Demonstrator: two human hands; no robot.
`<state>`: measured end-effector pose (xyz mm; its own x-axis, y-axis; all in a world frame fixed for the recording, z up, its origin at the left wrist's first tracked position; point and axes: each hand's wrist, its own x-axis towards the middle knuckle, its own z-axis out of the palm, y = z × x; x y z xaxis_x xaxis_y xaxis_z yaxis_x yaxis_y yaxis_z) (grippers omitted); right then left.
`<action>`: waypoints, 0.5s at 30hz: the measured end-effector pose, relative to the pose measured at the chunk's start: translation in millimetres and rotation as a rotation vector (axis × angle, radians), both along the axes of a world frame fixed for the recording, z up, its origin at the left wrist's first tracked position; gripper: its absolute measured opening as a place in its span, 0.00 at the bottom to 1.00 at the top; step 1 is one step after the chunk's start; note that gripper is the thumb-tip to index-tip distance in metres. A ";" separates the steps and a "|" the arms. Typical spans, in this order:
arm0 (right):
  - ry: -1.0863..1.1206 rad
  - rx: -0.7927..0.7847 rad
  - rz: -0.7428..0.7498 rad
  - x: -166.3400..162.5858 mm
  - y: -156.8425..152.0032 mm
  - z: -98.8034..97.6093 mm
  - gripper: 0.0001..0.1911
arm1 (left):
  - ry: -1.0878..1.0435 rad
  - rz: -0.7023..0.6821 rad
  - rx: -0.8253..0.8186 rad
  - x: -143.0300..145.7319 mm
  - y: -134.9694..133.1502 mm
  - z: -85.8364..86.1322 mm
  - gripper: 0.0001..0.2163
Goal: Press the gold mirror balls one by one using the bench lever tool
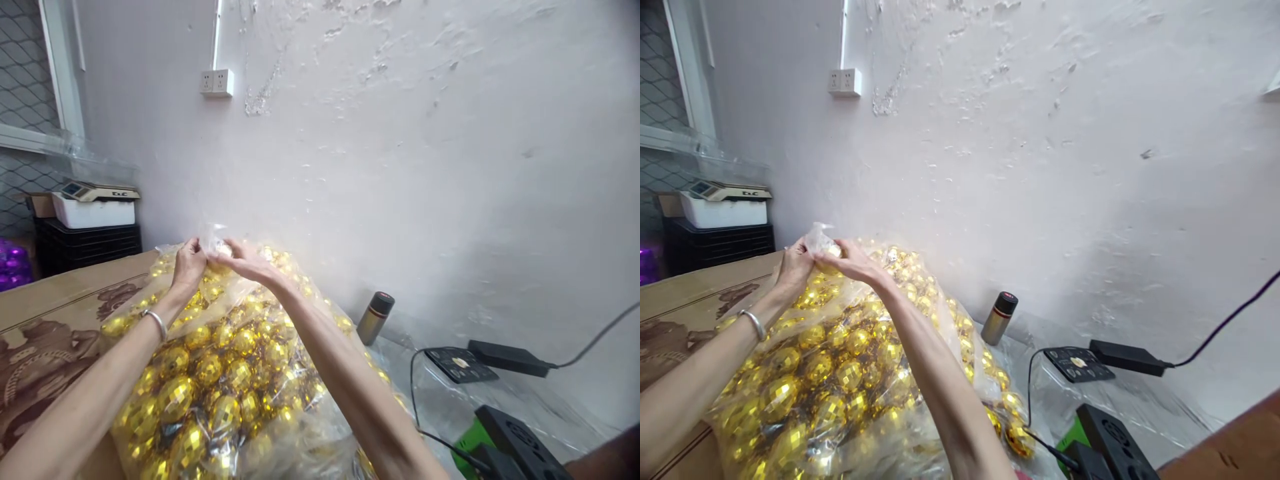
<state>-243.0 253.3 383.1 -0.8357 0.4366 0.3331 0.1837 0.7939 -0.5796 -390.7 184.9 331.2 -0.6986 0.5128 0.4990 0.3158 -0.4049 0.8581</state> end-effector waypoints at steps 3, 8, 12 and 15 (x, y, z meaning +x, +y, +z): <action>-0.044 -0.007 0.125 3.3 8.1 -3.4 0.32 | 0.076 -0.060 -0.053 -1.4 -4.1 -8.2 0.23; -0.048 -0.029 0.157 19.0 25.7 -5.2 0.46 | 0.258 -0.376 -0.275 -13.4 -21.0 -4.3 0.24; 0.022 -0.024 0.132 21.8 22.0 -8.4 0.49 | 0.333 -0.363 -0.423 -17.4 -27.6 -0.1 0.23; 0.093 -0.059 0.016 20.7 16.8 -14.9 0.37 | 0.138 -0.313 -0.321 -14.5 -20.6 -6.0 0.24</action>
